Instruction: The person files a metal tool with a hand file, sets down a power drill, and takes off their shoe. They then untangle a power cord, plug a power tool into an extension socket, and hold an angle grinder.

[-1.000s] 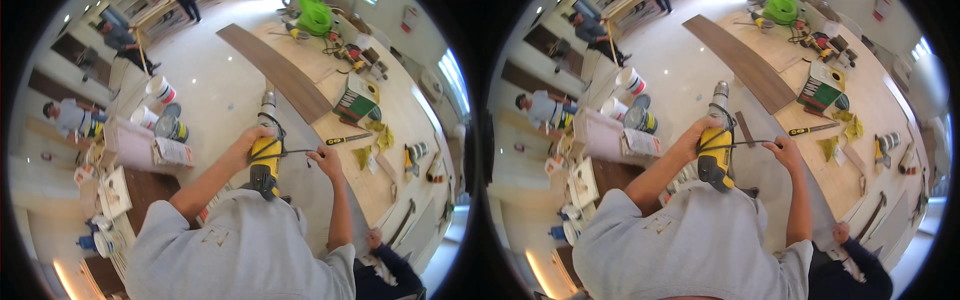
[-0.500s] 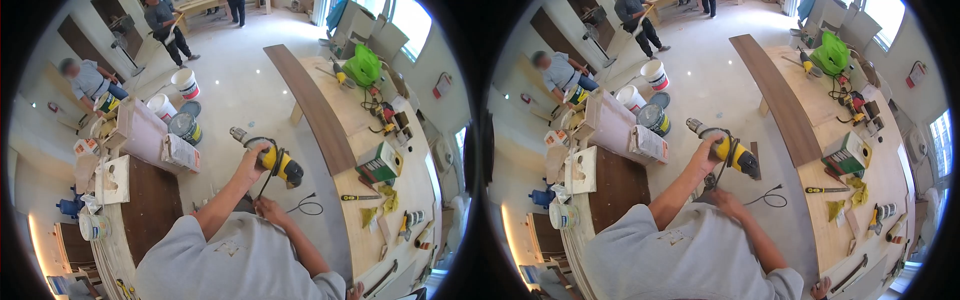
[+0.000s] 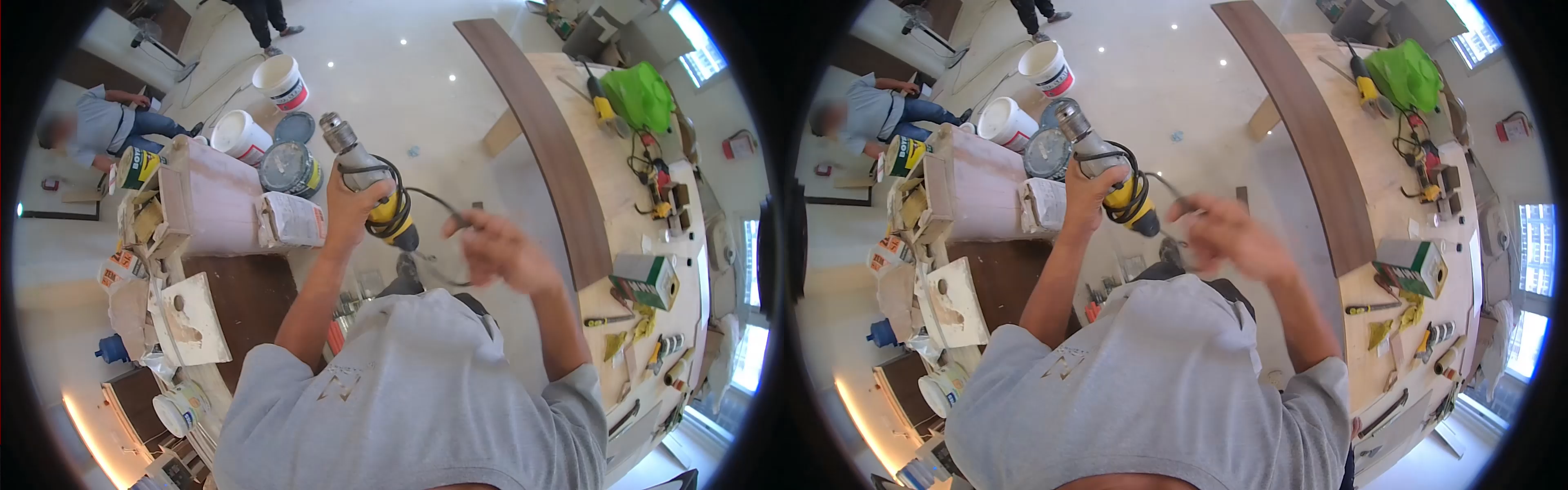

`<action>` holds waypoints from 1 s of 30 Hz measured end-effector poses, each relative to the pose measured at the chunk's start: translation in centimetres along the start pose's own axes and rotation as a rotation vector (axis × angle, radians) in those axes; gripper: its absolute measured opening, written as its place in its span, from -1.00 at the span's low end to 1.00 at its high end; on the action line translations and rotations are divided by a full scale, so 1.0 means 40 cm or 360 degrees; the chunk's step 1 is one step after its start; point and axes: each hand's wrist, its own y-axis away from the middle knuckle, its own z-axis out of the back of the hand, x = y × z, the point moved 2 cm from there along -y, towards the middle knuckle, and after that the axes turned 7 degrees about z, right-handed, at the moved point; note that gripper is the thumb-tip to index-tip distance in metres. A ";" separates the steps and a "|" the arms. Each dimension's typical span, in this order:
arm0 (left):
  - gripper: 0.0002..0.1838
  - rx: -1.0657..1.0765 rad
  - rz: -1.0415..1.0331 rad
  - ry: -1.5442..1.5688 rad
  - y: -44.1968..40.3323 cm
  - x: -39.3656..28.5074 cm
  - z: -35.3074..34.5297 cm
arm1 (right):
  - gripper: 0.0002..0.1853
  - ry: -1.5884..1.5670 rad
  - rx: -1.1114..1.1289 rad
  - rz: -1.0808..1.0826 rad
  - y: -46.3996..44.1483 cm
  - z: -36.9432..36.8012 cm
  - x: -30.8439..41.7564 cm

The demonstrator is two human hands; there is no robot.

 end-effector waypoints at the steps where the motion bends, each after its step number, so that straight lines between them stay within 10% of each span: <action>1: -0.54 -0.0104 -0.0088 0.0075 -0.034 0.009 0.011 | -0.80 0.0159 0.0101 0.0161 -0.036 -0.078 0.000; 7: -0.64 -0.0346 0.0383 0.0814 -0.191 -0.074 0.074 | -0.83 0.0782 0.0530 0.0106 -0.410 -0.092 -0.297; 8: -0.64 -0.0266 0.0527 0.0968 -0.212 -0.092 0.086 | -0.83 0.1414 0.0523 0.1012 -0.519 -0.006 -0.387; 10: -0.66 -0.0144 0.0810 0.1172 -0.265 -0.099 0.122 | -0.86 0.1388 0.0350 0.1675 -0.641 0.055 -0.269; 11: -0.66 -0.0119 0.0802 0.1235 -0.281 -0.116 0.123 | -0.89 0.0782 0.0254 0.1394 -0.661 0.047 -0.092; 14: -0.64 -0.0153 0.0623 0.1155 -0.387 -0.156 0.149 | -0.77 0.2162 0.0218 0.1169 -0.899 0.271 -0.122; 21: -0.56 -0.0125 0.0616 0.0896 -0.720 -0.267 0.254 | -0.54 0.2030 -0.0164 0.0781 -1.121 0.499 0.169; 30: -0.57 -0.0926 -0.0008 0.0147 -1.234 -0.157 0.263 | -0.66 0.1136 0.0792 0.0703 -1.327 0.319 0.432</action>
